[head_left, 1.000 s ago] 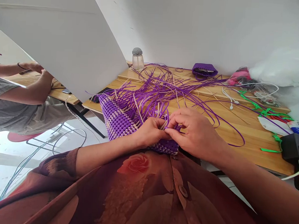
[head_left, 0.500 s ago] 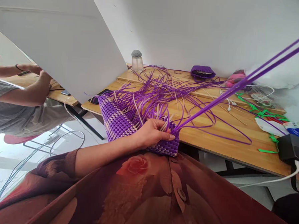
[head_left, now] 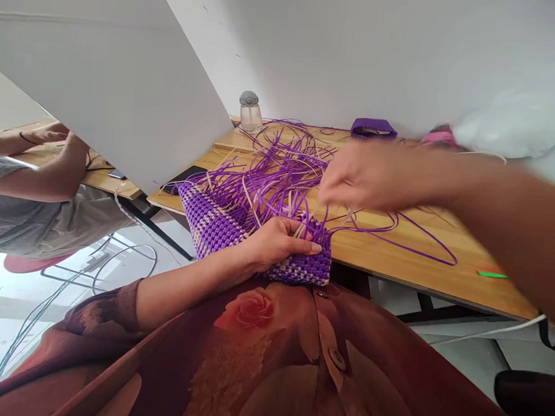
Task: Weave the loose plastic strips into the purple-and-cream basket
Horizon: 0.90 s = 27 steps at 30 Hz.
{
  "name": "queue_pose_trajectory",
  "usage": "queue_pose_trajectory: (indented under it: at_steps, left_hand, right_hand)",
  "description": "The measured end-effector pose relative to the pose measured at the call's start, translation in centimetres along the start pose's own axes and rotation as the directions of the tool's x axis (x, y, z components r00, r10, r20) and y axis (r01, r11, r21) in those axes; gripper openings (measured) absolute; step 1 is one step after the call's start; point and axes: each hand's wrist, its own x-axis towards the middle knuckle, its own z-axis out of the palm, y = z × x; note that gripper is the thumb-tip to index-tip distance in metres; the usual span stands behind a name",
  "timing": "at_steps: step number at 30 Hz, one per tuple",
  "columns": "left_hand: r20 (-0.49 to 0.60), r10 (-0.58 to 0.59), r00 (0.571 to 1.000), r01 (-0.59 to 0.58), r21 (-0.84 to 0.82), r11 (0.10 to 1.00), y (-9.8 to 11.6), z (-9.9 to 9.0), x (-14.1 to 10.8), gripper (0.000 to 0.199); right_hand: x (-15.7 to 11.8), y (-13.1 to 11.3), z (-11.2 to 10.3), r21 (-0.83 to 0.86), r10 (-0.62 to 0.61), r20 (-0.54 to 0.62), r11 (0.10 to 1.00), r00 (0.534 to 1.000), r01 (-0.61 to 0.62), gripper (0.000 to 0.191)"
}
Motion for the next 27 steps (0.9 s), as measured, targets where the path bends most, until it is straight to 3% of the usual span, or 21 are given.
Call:
queue_pose_trajectory:
  at_steps: [2, 4, 8, 13, 19, 27]
  left_hand:
    - [0.019, 0.022, 1.0, -0.022, -0.004, 1.0, 0.0, -0.1, -0.1, 0.027]
    - [0.02, 0.058, 0.998, -0.058, -0.005, 0.998, -0.1, -0.1, -0.1, 0.026]
    - [-0.012, 0.134, 0.991, -0.134, 0.009, 0.991, -0.3, 0.1, -0.1, 0.026]
    - [-0.034, 0.056, 0.998, -0.052, 0.112, 0.992, -0.1, 0.1, -0.7, 0.023]
    - [0.068, -0.022, 0.997, 0.006, 0.227, 0.974, 0.5, -1.3, -1.9, 0.034]
    - [-0.047, -0.048, 0.998, 0.043, -0.115, 0.992, 0.2, -0.6, -1.6, 0.037]
  right_hand:
    - [0.1, -0.6, 0.2, -0.135, -0.063, 0.15, 0.987, 0.987, 0.084, 0.027]
    - [-0.2, -1.2, 0.7, -0.229, -0.111, 0.222, 0.96, 0.969, 0.162, 0.019]
    - [-0.6, -1.4, 1.6, -0.152, -0.18, 0.256, 0.963, 0.95, 0.223, 0.015]
    - [-0.2, -0.1, 3.3, 0.051, -0.05, 0.196, 0.998, 0.979, 0.041, 0.012]
    - [-0.6, 1.2, 4.8, 0.274, 0.018, 0.143, 0.96, 0.989, -0.057, 0.01]
    - [-0.6, 1.2, 5.7, 0.406, 0.074, 0.106, 0.907, 0.992, -0.111, 0.012]
